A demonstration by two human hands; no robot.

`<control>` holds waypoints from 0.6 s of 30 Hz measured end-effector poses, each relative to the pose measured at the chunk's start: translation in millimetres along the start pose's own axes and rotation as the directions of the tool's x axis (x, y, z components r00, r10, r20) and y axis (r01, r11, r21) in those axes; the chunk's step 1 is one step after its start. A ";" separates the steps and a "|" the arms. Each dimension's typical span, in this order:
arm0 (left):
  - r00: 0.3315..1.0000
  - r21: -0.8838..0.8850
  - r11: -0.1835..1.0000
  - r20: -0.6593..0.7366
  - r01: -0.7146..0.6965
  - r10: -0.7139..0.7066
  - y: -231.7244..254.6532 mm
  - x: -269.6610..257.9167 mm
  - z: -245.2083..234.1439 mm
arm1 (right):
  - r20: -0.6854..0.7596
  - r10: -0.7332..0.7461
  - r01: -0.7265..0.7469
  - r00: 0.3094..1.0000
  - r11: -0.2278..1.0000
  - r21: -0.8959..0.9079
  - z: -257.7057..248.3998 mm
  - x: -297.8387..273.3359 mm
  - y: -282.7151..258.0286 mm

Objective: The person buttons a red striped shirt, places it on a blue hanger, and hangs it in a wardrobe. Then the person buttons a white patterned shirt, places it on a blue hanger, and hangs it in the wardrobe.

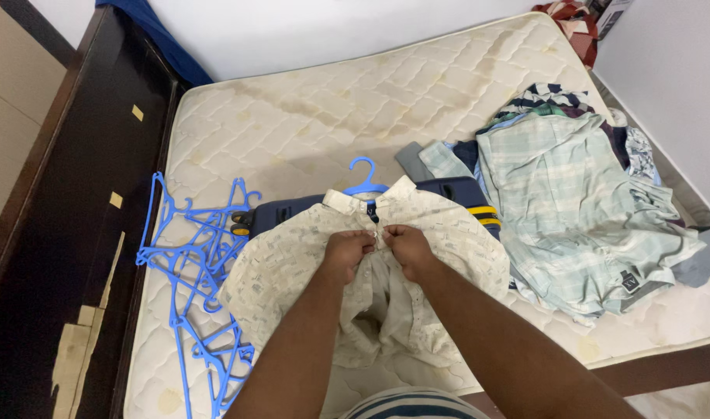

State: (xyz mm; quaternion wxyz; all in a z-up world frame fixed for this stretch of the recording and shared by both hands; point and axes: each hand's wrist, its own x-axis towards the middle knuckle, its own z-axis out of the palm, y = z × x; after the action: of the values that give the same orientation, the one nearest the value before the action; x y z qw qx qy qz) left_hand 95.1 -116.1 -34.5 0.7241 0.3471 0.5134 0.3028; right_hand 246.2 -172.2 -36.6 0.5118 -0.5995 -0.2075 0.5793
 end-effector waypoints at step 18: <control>0.997 0.093 0.995 -0.059 -0.045 0.051 1.4 -5.0 8.4 | 0.020 -0.158 0.159 0.987 0.973 -0.165 5.0 4.2 5.0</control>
State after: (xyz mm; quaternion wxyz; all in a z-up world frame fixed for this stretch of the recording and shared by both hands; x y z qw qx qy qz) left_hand 101.6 -120.8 -28.7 0.6838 0.3829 0.5401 0.3066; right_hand 240.9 -168.8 -41.9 0.5041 -0.6197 -0.3038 0.5192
